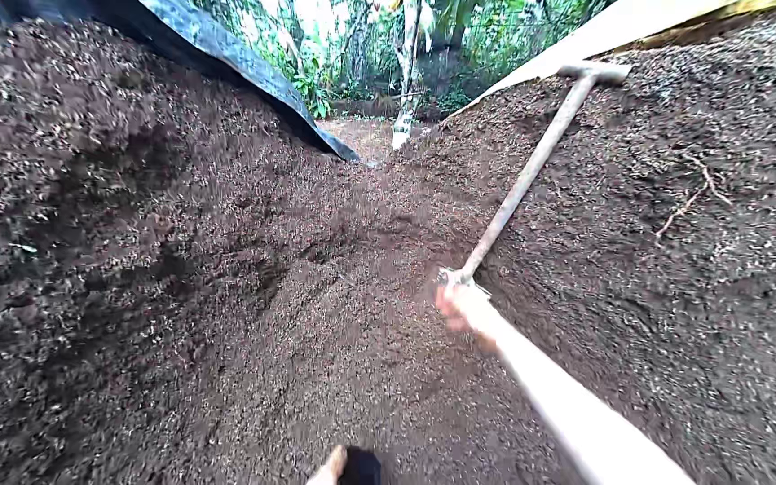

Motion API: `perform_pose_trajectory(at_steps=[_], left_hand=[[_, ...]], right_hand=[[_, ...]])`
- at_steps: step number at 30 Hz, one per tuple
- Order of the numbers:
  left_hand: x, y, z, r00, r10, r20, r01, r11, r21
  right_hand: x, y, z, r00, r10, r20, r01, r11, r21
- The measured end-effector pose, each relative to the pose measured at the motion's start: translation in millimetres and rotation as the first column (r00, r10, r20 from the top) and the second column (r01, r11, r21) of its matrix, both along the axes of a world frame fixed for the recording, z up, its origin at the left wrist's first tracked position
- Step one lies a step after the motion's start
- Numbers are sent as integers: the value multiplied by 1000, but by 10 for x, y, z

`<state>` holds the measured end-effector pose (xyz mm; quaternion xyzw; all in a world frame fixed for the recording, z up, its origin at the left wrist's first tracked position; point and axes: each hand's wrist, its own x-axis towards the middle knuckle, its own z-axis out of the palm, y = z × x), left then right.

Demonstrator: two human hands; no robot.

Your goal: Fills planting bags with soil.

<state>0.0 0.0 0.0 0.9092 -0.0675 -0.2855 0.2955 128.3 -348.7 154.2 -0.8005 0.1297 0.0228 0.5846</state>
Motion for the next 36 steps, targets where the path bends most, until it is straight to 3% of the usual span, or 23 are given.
perform_pose_trajectory(at_steps=[1,3,5,6,9,10,12,14,17,20,25,29,30,32,34,36], left_hand=[[34,43,60,998,61,8,-60,998,-31],[25,113,19,993,109,-49,-108,994,26],[-102,112,-53,989,114,-95,-110,993,49],[-129,75,-51,989,111,-96,-110,994,16],[-134,23,-76,987,114,-109,-121,991,-59],[-146,20,-110,986,114,-123,-121,991,-53],[-137,7,-167,984,97,-152,-103,994,-34],[-104,16,-199,980,71,-184,-78,997,-29],[-57,43,-202,966,116,-229,-133,990,-57],[-13,17,-192,952,166,-257,-203,971,-127],[1,-121,-210,961,152,-233,-186,974,-131],[-71,-232,-185,970,165,-179,-192,971,-140],[-108,-231,-163,966,194,-170,-220,964,-148],[-203,-176,-107,949,269,-164,-291,947,-133],[-310,-94,-51,941,296,-165,-312,947,-79],[-407,-8,-40,946,297,-131,-312,943,-114]], right_hand=[[-308,36,-497,968,59,-243,-47,997,55],[-1103,105,-1646,740,136,-658,52,965,258],[-1979,351,-2584,529,191,-827,293,874,389],[-2269,540,-2833,517,161,-840,441,792,423],[-2407,1107,-3168,603,-122,-788,773,332,541],[-2312,1254,-3209,610,-198,-768,792,182,582],[-1971,1462,-3197,601,-301,-741,774,-12,633],[-1581,1552,-3123,643,-378,-666,698,-66,713],[-1249,1567,-3288,729,-417,-543,564,-84,821],[-1358,1474,-3169,748,-397,-531,571,-21,821],[-1495,1293,-2373,818,-292,-496,543,109,832],[-1597,1440,-2031,921,-26,-389,390,46,920],[-1606,1492,-2026,939,13,-345,342,106,934],[-1611,1611,-1914,958,52,-281,235,416,878],[-1598,1726,-1756,971,103,-215,79,713,697],[-1570,1821,-1621,971,186,-151,-99,886,452]])
